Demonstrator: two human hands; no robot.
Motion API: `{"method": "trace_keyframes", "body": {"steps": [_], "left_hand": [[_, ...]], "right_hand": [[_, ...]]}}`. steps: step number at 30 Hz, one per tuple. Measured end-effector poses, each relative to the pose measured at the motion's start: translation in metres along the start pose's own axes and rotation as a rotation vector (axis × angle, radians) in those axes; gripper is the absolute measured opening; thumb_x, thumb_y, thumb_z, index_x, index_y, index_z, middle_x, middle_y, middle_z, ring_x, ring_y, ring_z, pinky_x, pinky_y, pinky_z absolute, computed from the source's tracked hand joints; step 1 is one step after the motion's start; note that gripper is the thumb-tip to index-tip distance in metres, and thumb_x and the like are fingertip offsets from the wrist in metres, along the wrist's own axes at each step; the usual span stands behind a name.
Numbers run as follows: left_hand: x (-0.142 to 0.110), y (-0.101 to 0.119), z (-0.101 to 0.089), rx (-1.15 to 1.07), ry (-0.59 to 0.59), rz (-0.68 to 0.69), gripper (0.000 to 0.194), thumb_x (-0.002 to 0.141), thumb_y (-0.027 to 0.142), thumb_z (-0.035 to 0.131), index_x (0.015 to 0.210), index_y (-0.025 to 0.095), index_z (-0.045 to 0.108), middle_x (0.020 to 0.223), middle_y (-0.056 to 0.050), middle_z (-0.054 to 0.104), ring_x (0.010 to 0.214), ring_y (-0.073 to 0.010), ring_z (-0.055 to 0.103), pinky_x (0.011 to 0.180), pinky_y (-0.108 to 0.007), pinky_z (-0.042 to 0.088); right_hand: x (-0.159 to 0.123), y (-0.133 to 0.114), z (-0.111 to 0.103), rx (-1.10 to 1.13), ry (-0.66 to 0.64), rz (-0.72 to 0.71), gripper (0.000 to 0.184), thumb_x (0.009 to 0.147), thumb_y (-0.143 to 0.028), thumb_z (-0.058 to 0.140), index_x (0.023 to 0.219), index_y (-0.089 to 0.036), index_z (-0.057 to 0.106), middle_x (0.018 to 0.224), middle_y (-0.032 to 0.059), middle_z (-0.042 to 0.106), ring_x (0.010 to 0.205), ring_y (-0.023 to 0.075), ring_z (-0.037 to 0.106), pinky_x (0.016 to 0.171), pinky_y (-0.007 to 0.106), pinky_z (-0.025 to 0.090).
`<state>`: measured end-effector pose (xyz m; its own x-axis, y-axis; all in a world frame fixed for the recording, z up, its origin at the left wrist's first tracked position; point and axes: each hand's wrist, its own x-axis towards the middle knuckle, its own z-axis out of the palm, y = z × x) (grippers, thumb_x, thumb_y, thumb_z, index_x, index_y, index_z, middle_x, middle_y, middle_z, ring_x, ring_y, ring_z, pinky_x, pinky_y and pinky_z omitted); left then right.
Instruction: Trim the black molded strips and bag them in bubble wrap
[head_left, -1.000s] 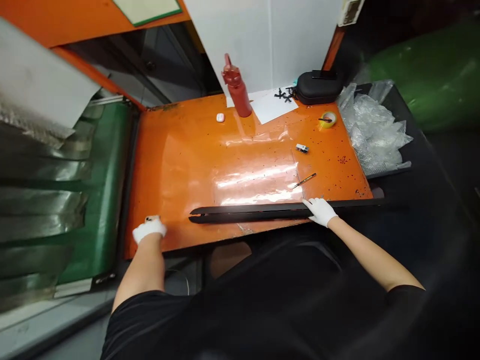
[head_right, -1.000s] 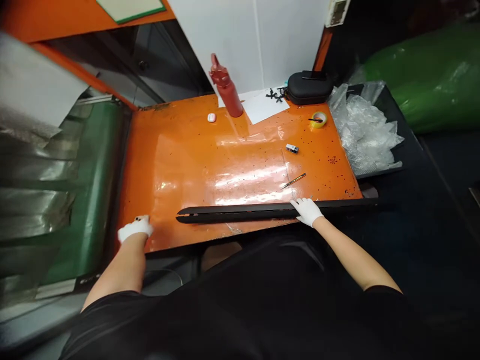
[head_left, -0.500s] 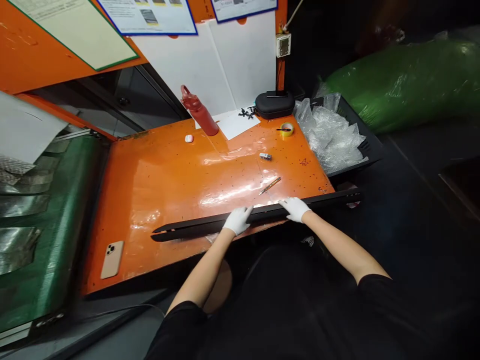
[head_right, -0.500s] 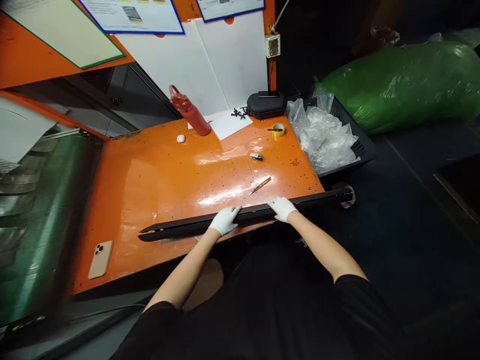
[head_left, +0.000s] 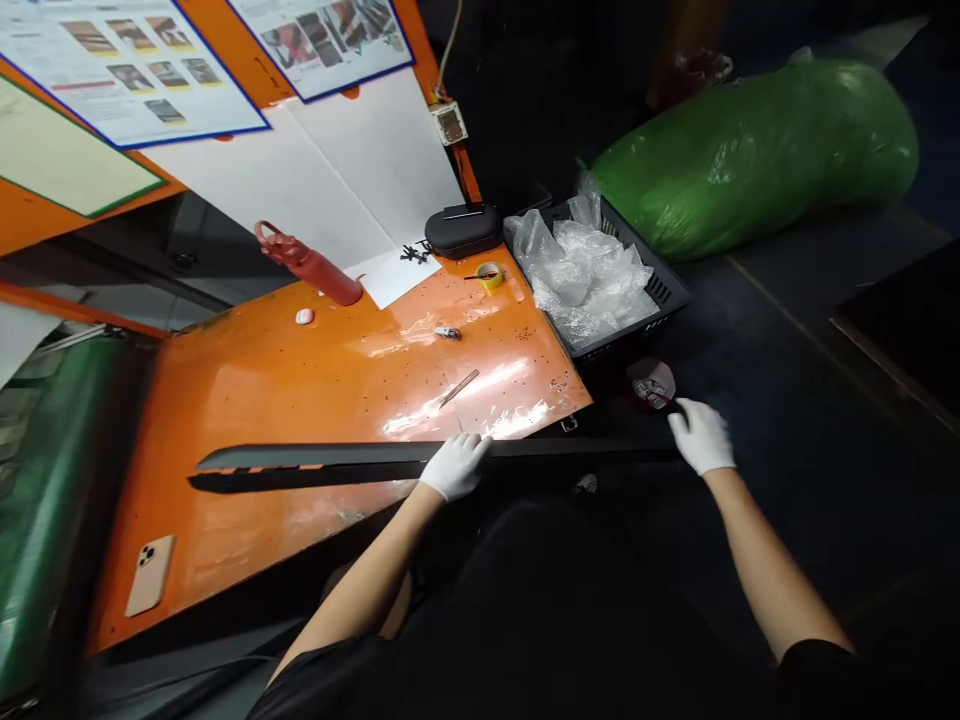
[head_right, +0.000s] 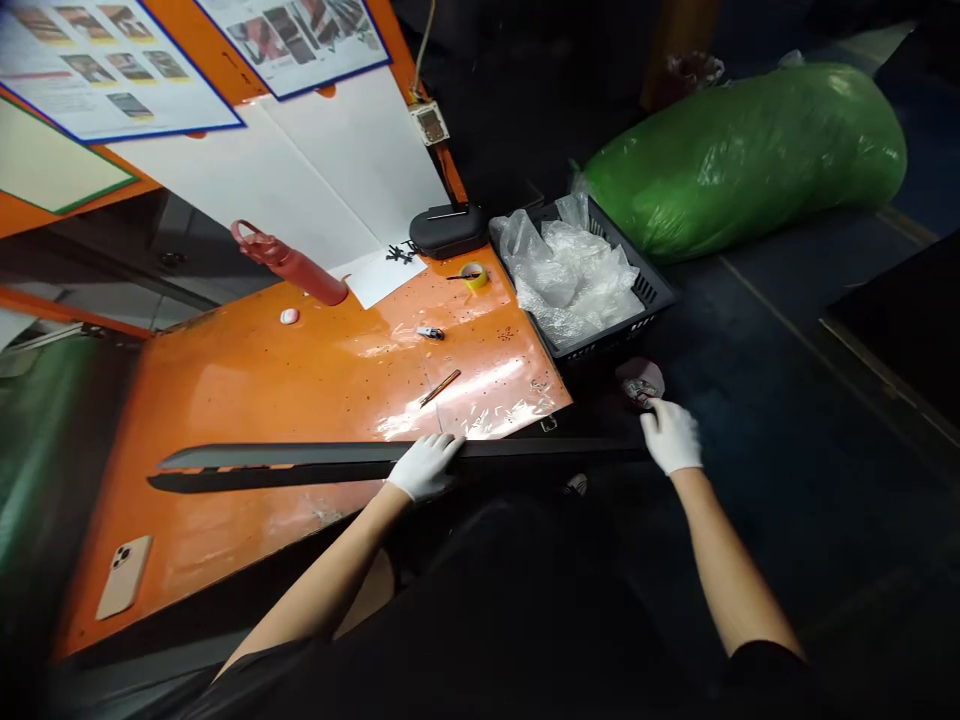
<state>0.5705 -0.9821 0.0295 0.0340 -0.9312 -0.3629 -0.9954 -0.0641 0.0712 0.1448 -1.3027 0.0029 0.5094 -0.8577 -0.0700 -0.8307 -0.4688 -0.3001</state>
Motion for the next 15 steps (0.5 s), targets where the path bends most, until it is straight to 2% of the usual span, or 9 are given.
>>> {"method": "trace_keyframes", "body": {"steps": [2,4,6,8,10,12,13,14,15], "left_hand": [[0.041,0.038,-0.025,0.073,0.023,0.132,0.058,0.084,0.023,0.065,0.141,0.013,0.060,0.120,-0.022,0.066,0.109,-0.0388,0.063,0.095,-0.052,0.050],[0.084,0.075,-0.044,0.100,0.078,0.277,0.059,0.086,0.020,0.060,0.144,0.013,0.058,0.117,-0.022,0.066,0.108,-0.0380,0.062,0.095,-0.053,0.049],[0.126,0.105,-0.058,0.083,0.117,0.421,0.061,0.089,0.019,0.056,0.149,0.015,0.055,0.115,-0.022,0.066,0.106,-0.0362,0.063,0.094,-0.053,0.050],[0.168,0.121,-0.069,0.069,0.117,0.581,0.060,0.092,0.022,0.054,0.152,0.018,0.053,0.119,-0.021,0.067,0.108,-0.0351,0.064,0.096,-0.053,0.049],[0.214,0.114,-0.083,0.074,0.078,0.776,0.059,0.094,0.029,0.056,0.152,0.019,0.054,0.131,-0.022,0.065,0.119,-0.0361,0.062,0.107,-0.055,0.046],[0.266,0.082,-0.104,0.073,0.045,0.891,0.060,0.093,0.034,0.061,0.150,0.017,0.055,0.145,-0.022,0.060,0.136,-0.0374,0.054,0.120,-0.055,0.035],[0.295,0.060,-0.117,0.061,0.051,0.857,0.060,0.092,0.032,0.063,0.149,0.016,0.055,0.149,-0.022,0.057,0.142,-0.0370,0.049,0.124,-0.054,0.031],[0.325,0.038,-0.130,0.038,0.101,0.709,0.057,0.093,0.027,0.062,0.148,0.013,0.055,0.152,-0.022,0.055,0.145,-0.0357,0.045,0.125,-0.053,0.028],[0.355,0.016,-0.142,0.013,0.176,0.481,0.055,0.094,0.022,0.058,0.148,0.011,0.054,0.154,-0.023,0.054,0.147,-0.0337,0.043,0.126,-0.052,0.026]], "right_hand": [[-0.017,-0.046,0.026,0.148,-0.171,-0.274,0.059,0.098,-0.047,0.059,0.149,-0.017,0.058,0.148,0.0166,0.063,0.135,0.0312,0.059,0.118,0.047,0.045],[-0.032,-0.083,0.049,0.118,-0.321,-0.429,0.086,0.089,-0.052,0.072,0.162,-0.016,0.043,0.159,0.0183,0.053,0.144,0.0341,0.051,0.122,0.050,0.042],[-0.046,-0.095,0.065,0.002,-0.297,-0.351,0.090,0.089,-0.044,0.073,0.165,-0.014,0.035,0.156,0.0228,0.053,0.140,0.0375,0.052,0.120,0.053,0.042],[-0.056,-0.081,0.071,-0.060,-0.241,-0.238,0.086,0.092,-0.040,0.069,0.166,-0.015,0.034,0.145,0.0236,0.060,0.127,0.0376,0.059,0.111,0.052,0.048],[-0.066,-0.048,0.070,-0.054,-0.184,-0.125,0.080,0.094,-0.040,0.065,0.164,-0.017,0.036,0.136,0.0221,0.064,0.117,0.0368,0.062,0.103,0.050,0.051],[-0.081,-0.010,0.066,-0.019,-0.143,0.010,0.074,0.095,-0.042,0.059,0.163,-0.019,0.038,0.134,0.0212,0.065,0.116,0.0374,0.063,0.103,0.051,0.052],[-0.092,0.007,0.064,0.003,-0.134,0.094,0.073,0.096,-0.043,0.056,0.162,-0.019,0.038,0.135,0.0214,0.064,0.118,0.0380,0.063,0.105,0.052,0.051],[-0.103,0.022,0.062,0.028,-0.142,0.194,0.073,0.095,-0.044,0.055,0.162,-0.020,0.038,0.135,0.0211,0.064,0.121,0.0388,0.063,0.106,0.053,0.051],[-0.116,0.034,0.060,0.055,-0.163,0.318,0.076,0.092,-0.047,0.056,0.162,-0.022,0.039,0.134,0.0204,0.065,0.122,0.0402,0.063,0.106,0.053,0.052]]}}
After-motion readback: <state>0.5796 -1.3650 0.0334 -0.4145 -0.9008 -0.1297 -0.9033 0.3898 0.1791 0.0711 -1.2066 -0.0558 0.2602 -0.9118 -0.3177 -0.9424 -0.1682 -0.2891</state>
